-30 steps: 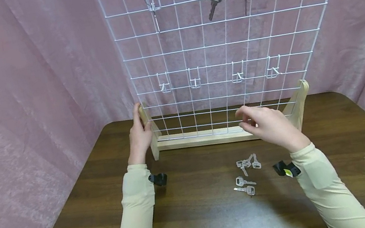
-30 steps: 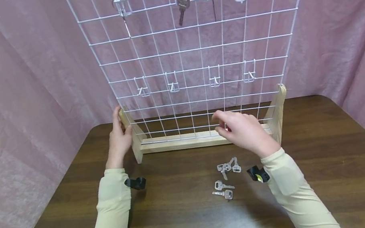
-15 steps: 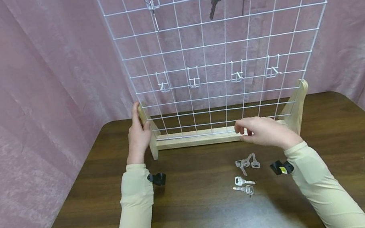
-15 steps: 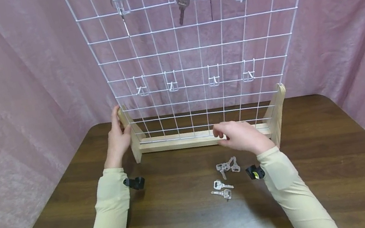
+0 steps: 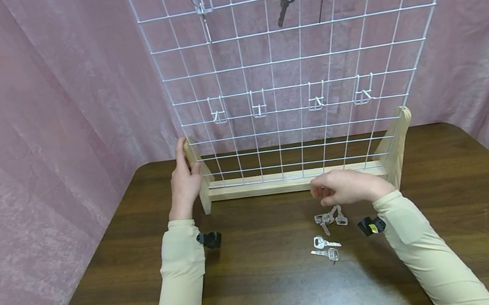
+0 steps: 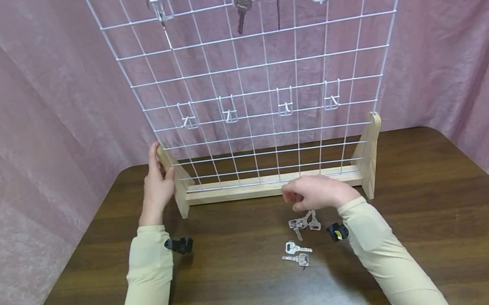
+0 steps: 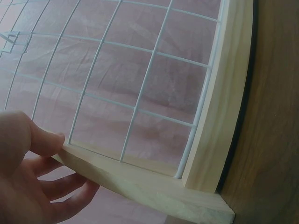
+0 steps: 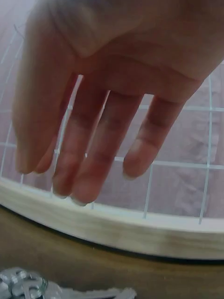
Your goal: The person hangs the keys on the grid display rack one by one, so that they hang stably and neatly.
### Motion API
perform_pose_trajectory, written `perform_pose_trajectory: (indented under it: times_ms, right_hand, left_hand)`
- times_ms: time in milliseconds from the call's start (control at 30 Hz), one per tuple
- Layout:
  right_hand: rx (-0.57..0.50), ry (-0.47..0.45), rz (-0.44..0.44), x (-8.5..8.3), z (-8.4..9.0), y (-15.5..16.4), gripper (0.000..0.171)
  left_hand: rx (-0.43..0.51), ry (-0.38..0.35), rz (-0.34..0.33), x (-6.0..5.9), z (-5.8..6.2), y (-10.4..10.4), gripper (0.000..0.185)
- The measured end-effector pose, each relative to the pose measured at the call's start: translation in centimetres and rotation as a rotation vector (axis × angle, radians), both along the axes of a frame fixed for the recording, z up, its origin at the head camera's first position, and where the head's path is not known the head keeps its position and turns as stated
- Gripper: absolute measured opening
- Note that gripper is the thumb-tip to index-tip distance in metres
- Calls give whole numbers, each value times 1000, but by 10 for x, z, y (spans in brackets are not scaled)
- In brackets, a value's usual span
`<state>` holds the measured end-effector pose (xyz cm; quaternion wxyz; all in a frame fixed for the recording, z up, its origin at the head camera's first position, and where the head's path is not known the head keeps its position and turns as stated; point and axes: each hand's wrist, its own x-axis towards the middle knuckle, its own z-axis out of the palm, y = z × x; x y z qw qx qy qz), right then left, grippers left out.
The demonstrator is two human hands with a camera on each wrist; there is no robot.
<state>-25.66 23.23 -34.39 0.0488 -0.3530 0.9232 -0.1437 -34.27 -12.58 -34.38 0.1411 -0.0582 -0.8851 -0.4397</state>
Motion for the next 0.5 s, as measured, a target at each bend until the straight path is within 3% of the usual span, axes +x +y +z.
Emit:
perform_pose_trajectory:
  times_ms: [133,500]
  right_hand:
    - [-10,-79,31,-4,-8,0,15]
    - [2,-152,-8,-11,-25,2,29]
  left_hand:
    - [1,3,1,-1,-1,0,69]
    - [4,-2,3,1,1,0,69]
